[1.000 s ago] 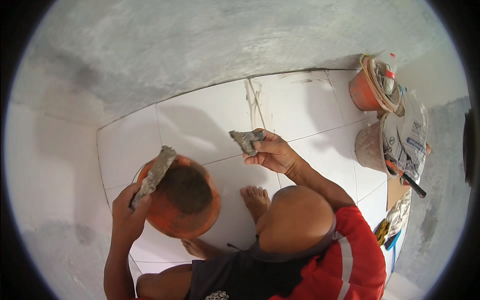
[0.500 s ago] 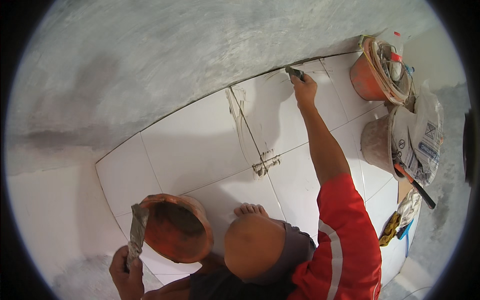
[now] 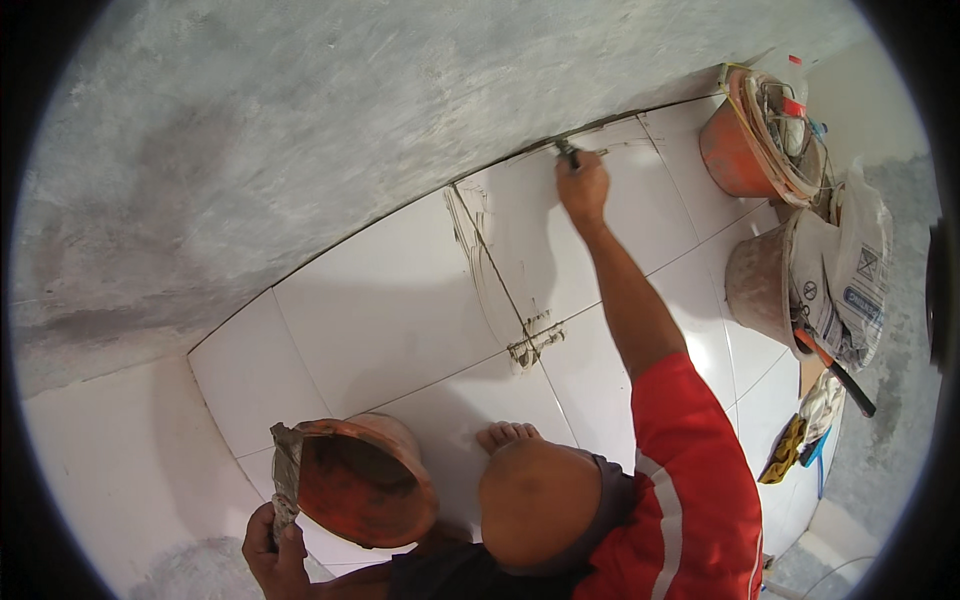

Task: The person kneels on a tiled floor and uses a small trowel to apply grout from a bucket into the gaps between white floor tiles. They repeatedly scoop grout and spread it along the seams, smoothing the surface with the tool.

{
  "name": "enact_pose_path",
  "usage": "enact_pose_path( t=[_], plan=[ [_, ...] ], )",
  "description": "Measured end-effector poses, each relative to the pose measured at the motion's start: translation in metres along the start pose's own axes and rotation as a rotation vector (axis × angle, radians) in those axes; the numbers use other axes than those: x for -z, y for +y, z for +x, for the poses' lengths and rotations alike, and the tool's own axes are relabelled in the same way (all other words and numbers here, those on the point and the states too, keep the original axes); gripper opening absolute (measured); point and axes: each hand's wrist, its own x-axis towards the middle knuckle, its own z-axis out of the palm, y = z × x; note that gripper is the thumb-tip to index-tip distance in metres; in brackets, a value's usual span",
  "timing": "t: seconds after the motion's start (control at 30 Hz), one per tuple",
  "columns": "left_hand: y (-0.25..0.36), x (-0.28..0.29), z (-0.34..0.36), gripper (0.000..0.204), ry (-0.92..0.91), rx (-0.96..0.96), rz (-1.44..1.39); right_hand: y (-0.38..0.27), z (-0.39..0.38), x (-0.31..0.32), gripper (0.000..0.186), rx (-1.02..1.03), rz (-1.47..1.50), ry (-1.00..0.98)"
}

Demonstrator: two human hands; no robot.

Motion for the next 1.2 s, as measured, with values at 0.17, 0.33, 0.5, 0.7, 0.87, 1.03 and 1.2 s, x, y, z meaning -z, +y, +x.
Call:
enact_pose_path(
  t=[0.17, 0.33, 0.5, 0.7, 0.87, 1.03, 1.2],
  plan=[
    [0.0, -0.002, 0.01, 0.031, -0.022, 0.014, -0.027, -0.007, 0.019, -0.017, 0.017, -0.014, -0.232, -0.073],
    [-0.002, -0.004, 0.02, 0.029, -0.072, -0.054, -0.031, -0.035, -0.047, -0.033, 0.019, 0.165, 0.035, -0.291],
    [-0.008, 0.001, 0.026, 0.027, -0.059, -0.024, 0.027, 0.02, -0.022, -0.002, 0.022, -0.122, 0.195, -0.062],
    [-0.012, 0.0, 0.038, 0.025, -0.067, 0.003, 0.027, 0.112, 0.064, 0.046, 0.024, -0.345, 0.116, 0.212],
    [-0.015, -0.004, 0.048, 0.022, -0.013, 0.066, -0.038, 0.117, 0.089, 0.042, 0.029, -0.319, -0.055, 0.039],
    [-0.006, -0.006, 0.054, 0.02, -0.044, 0.047, -0.028, 0.053, 0.054, 0.0, 0.022, -0.052, -0.201, -0.09],
    [0.007, -0.018, 0.056, 0.017, -0.157, -0.022, -0.02, -0.045, -0.042, -0.044, 0.014, 0.151, -0.064, -0.264]
  ],
)
